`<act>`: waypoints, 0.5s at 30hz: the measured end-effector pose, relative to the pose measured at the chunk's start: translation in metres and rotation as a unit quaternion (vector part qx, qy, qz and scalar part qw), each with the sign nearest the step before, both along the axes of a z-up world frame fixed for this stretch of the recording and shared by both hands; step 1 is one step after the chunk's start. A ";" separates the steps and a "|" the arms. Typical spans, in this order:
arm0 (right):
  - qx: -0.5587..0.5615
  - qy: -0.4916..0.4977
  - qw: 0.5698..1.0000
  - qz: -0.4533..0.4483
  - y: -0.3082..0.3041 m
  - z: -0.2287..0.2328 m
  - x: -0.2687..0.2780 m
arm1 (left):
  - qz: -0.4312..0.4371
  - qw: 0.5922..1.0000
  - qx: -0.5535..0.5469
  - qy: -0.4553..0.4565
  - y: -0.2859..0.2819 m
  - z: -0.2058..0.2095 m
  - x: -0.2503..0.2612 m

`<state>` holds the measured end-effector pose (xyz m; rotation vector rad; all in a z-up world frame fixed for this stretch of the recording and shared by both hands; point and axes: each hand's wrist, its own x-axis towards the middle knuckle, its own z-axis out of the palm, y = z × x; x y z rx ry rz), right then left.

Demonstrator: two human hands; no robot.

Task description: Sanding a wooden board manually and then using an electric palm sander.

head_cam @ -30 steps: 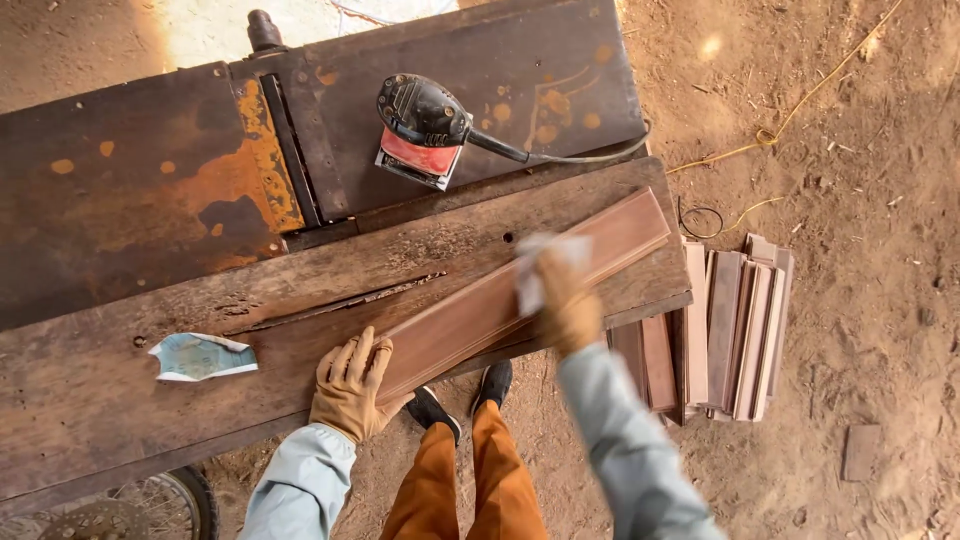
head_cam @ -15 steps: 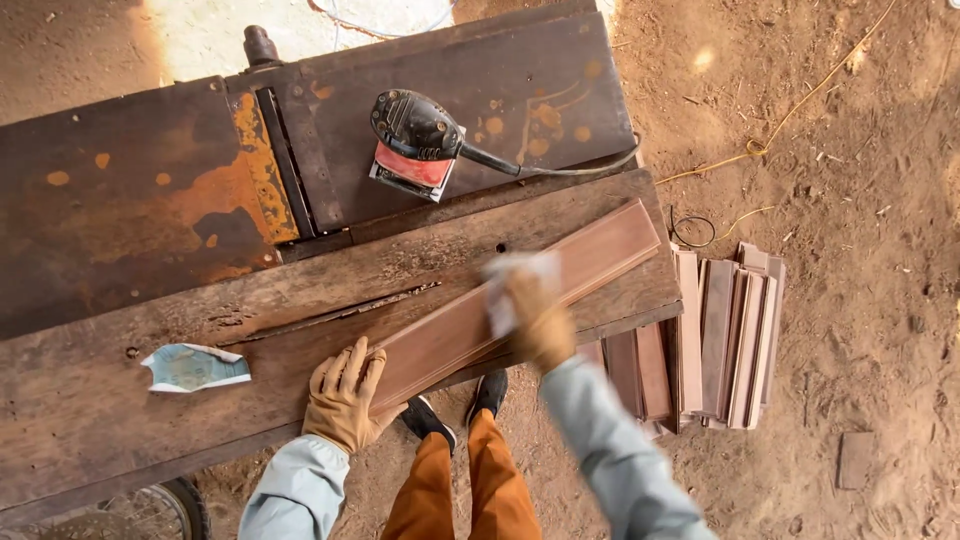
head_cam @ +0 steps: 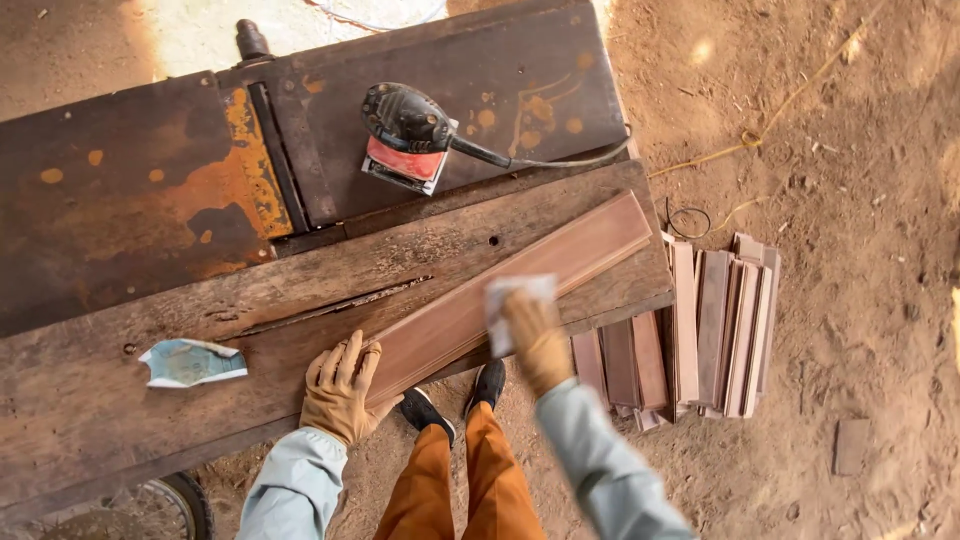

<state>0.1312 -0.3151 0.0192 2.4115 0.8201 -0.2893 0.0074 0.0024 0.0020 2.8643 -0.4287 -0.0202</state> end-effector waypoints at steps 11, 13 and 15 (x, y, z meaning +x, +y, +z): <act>0.195 0.017 0.975 -0.102 0.022 0.000 -0.031 | 0.016 1.000 -0.006 -0.025 -0.003 0.003 -0.001; 0.515 -0.053 0.852 -0.078 -0.003 -0.028 -0.030 | 0.006 1.000 0.007 -0.009 -0.001 0.002 0.000; 0.319 0.067 0.900 -0.289 -0.050 -0.018 0.018 | 0.003 1.000 -0.008 -0.019 -0.001 -0.002 -0.001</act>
